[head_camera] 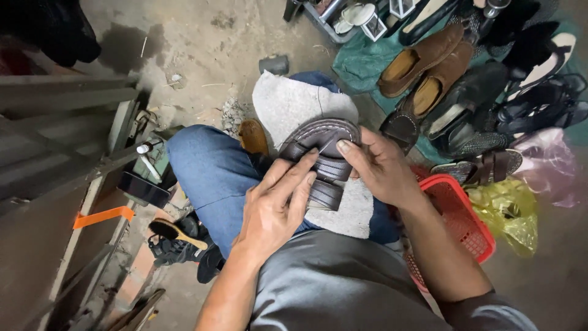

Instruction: Hand-stitching the components of a brown leather sandal using a needle and thread.

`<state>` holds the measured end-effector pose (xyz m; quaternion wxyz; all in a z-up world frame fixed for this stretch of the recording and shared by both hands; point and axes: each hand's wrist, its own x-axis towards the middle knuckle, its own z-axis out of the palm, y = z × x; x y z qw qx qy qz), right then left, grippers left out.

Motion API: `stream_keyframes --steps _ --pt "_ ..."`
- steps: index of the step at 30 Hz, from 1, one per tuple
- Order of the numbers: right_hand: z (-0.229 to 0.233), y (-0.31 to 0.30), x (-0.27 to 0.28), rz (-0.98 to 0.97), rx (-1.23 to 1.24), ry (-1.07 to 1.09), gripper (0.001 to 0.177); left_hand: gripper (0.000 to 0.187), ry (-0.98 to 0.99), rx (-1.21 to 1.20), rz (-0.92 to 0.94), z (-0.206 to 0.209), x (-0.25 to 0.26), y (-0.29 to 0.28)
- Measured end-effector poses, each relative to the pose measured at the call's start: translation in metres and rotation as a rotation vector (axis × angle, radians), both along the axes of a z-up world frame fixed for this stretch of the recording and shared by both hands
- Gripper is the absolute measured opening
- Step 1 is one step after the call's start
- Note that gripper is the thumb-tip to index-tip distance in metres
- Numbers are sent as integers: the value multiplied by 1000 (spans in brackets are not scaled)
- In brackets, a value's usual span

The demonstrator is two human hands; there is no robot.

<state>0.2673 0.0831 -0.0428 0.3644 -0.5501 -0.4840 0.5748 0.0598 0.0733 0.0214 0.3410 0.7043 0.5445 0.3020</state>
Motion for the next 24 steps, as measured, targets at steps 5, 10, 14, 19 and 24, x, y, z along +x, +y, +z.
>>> stream_keyframes --steps 5,10,14,19,24 --pt "0 0 4 36 -5 -14 28 27 42 7 -13 0 5 6" --pt "1 2 6 49 21 -54 27 26 33 37 -27 2 7 8" --pt "7 3 5 48 26 -64 26 27 32 40 -17 2 9 8" --pt "6 3 4 24 10 -42 25 28 27 45 -19 2 9 8" --pt "4 3 6 38 1 -57 25 27 83 88 -47 5 9 11"
